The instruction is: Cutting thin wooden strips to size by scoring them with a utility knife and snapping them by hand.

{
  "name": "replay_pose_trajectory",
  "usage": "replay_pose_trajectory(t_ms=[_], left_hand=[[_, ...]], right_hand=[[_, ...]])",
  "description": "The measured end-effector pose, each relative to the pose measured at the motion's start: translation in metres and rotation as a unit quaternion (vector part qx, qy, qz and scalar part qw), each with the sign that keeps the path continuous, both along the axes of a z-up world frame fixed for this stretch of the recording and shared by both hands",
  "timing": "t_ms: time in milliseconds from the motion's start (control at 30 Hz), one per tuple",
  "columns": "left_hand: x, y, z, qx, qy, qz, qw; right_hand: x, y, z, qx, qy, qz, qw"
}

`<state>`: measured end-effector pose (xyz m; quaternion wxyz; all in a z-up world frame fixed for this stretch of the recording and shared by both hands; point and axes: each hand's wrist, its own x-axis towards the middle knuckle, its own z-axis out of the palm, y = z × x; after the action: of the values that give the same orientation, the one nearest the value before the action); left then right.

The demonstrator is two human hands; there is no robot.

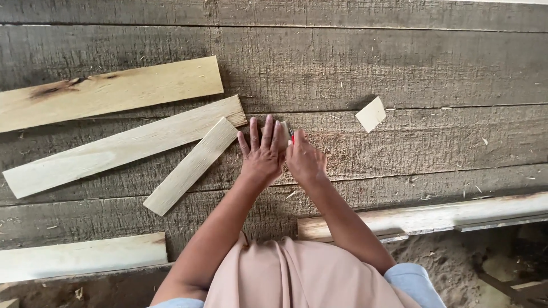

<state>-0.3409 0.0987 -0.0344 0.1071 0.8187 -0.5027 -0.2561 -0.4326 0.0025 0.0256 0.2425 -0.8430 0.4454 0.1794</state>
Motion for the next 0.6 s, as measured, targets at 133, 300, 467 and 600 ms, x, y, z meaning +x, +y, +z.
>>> replay_pose_trajectory(t_ms=[133,300,467,600], left_hand=[[-0.002,-0.001,-0.008,-0.006,-0.007,0.006,1.000],[0.000,-0.001,-0.003,-0.003,-0.003,0.005,1.000],[0.000,-0.003,-0.001,0.003,0.003,0.014,1.000],[-0.001,-0.004,0.003,0.003,0.014,0.027,1.000]], right_hand=[[0.001,0.001,0.005,-0.006,-0.004,0.006,1.000],[0.000,-0.002,-0.006,-0.007,-0.003,0.010,1.000],[0.000,-0.012,-0.021,-0.008,0.011,0.037,0.999],[0.002,-0.010,-0.016,-0.008,0.026,0.070,0.997]])
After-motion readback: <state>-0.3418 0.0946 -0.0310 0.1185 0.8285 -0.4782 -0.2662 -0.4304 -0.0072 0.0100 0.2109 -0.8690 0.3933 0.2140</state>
